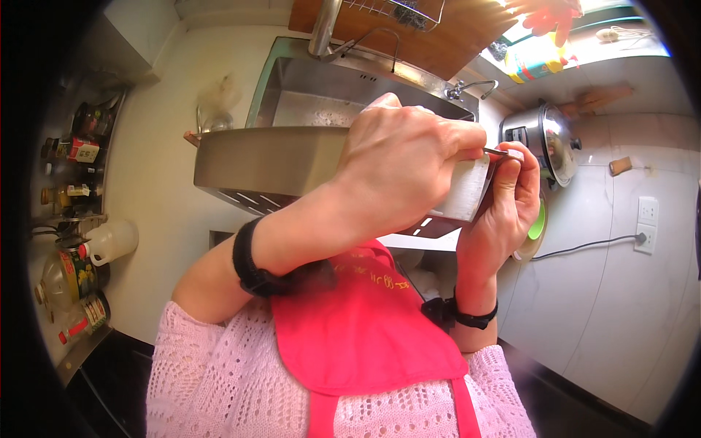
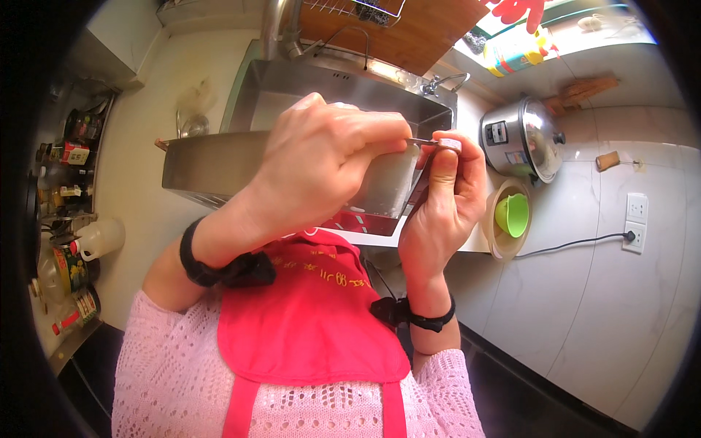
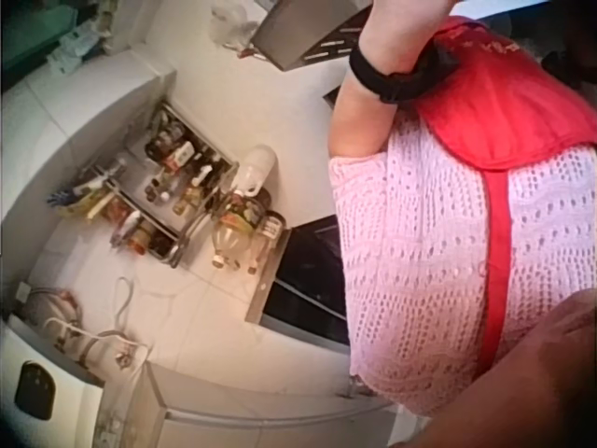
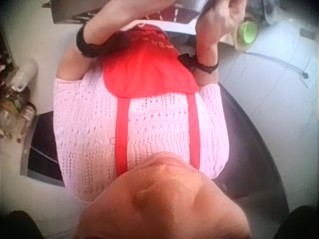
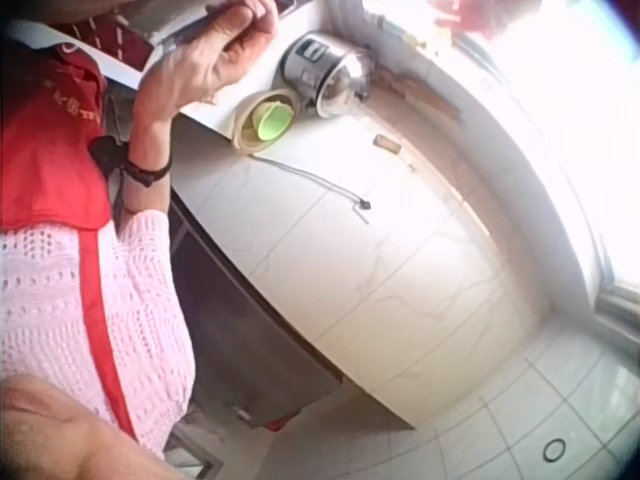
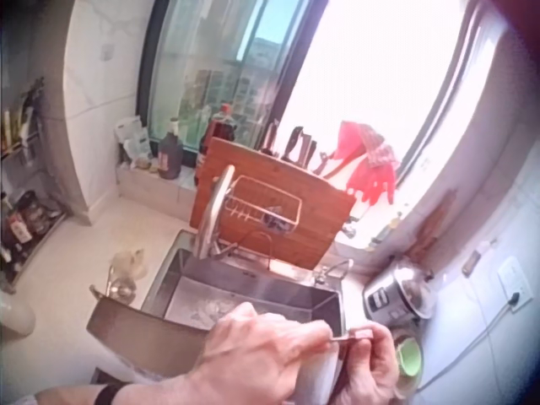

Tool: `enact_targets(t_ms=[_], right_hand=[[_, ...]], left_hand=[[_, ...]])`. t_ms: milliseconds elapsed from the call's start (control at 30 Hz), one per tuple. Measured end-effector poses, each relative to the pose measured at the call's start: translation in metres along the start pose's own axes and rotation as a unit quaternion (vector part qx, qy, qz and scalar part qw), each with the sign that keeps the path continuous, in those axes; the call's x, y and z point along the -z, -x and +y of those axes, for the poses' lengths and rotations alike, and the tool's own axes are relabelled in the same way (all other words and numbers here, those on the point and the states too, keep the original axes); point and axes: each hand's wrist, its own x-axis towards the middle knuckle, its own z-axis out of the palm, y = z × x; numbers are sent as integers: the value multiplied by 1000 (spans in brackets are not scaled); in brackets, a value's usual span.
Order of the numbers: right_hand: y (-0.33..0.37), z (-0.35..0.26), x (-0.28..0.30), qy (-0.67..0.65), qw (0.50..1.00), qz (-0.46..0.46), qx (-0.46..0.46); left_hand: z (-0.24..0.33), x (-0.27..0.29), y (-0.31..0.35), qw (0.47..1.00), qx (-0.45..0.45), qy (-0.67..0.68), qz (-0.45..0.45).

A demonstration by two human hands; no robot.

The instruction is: The person washes a plastic lid and then wipes down a metal organizer tray and the sink area with a cloth. They then assemble the metal tray by attaching a side component and inserting small pins into the pre-drilled holes.

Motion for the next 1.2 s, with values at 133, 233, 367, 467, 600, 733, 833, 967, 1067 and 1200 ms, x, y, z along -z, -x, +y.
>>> enact_targets(t_ms=[133, 233, 367, 467, 600, 733, 833, 967, 1067, 1200], right_hand=[[0, 4, -1, 29, 1000, 11, 2], [-1, 2, -4, 30, 999, 15, 10], [-1, 4, -2, 12, 1000, 2, -7], [-1, 6, -3, 8, 1000, -1, -9], [-2, 6, -6, 17, 1000, -7, -5], [-1, 6, -7, 22, 1000, -3, -3], [-3, 9, -6, 41, 999, -2, -8], [-3, 12, -2, 56, 998, -4, -23], [-5, 14, -3, 63, 998, -4, -24], [-16, 11, 1, 149, 988, -46, 1]], left_hand=[[-2, -2, 1, 1000, 11, 5, -5], [-2, 0, 0, 1000, 9, 7, -13], [-5, 2, -2, 999, 1, 2, -32], [-9, 0, 0, 1000, -5, 10, -21], [-13, -1, -1, 1000, -9, 4, -25], [-16, 1, -2, 999, -15, 5, -47], [-19, -1, -2, 999, -22, 23, -38], [-23, -3, -2, 998, -21, 24, -46], [-25, -6, 0, 998, -4, 44, -33], [-27, -8, 0, 997, 48, 61, -29]])
